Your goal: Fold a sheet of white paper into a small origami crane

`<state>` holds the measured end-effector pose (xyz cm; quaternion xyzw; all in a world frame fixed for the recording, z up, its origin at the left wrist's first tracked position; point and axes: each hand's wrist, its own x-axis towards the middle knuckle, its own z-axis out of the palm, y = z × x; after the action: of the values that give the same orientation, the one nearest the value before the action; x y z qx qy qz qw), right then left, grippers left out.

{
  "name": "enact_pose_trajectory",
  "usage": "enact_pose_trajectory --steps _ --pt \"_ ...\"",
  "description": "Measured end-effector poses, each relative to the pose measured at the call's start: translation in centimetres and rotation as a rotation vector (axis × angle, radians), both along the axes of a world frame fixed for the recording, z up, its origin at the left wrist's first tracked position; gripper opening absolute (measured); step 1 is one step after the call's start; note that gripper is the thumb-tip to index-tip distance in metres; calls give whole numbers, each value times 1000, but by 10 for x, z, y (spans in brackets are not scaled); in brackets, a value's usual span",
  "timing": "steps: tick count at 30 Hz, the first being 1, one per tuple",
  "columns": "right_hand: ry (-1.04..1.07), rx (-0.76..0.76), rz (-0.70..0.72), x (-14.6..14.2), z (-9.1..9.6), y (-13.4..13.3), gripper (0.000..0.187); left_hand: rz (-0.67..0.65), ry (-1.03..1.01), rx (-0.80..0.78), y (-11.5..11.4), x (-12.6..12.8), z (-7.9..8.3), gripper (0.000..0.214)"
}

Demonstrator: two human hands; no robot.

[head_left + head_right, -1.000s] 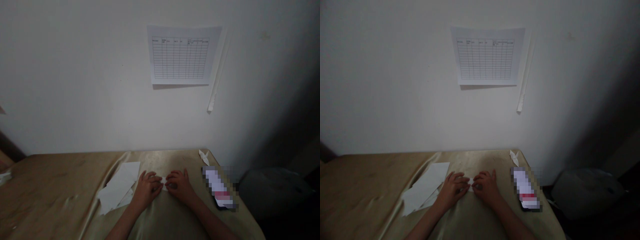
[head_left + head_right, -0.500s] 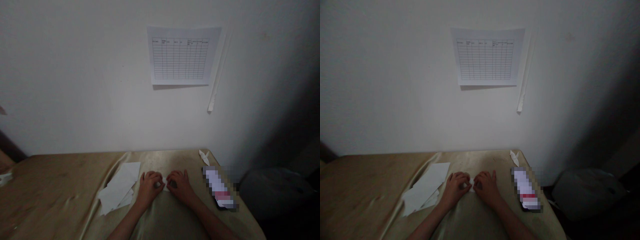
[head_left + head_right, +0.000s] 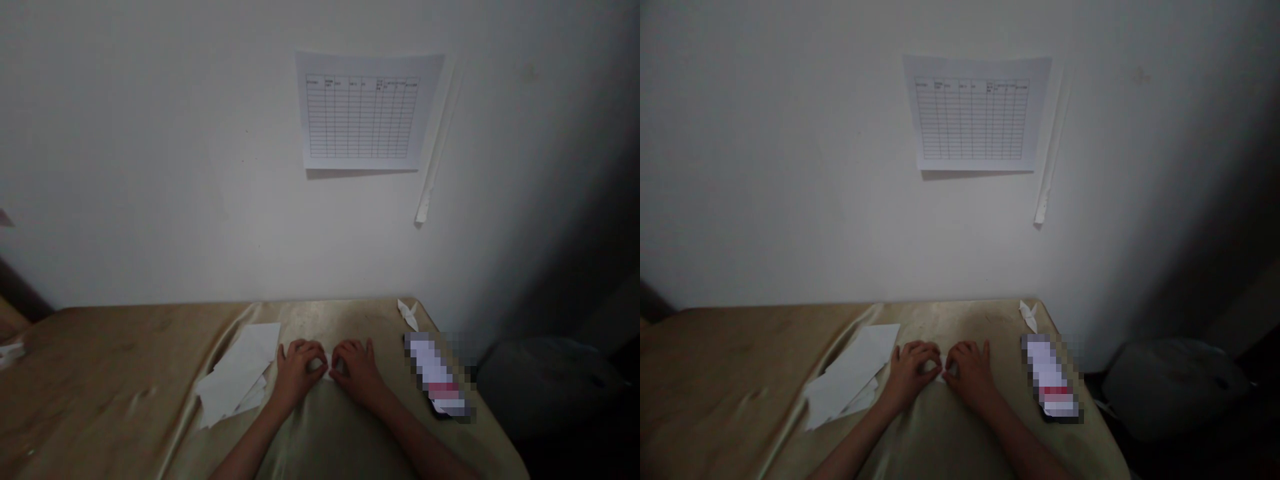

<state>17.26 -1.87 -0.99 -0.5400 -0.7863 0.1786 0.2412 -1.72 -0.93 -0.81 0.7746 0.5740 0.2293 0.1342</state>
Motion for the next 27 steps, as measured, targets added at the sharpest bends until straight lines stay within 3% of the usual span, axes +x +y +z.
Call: enact_pose_trajectory --steps 15,27 --pt "45 -99 121 16 5 -2 30 -50 -13 -3 4 -6 -9 17" --pt "87 -95 160 22 7 -4 30 -41 36 -63 4 -8 -3 29"
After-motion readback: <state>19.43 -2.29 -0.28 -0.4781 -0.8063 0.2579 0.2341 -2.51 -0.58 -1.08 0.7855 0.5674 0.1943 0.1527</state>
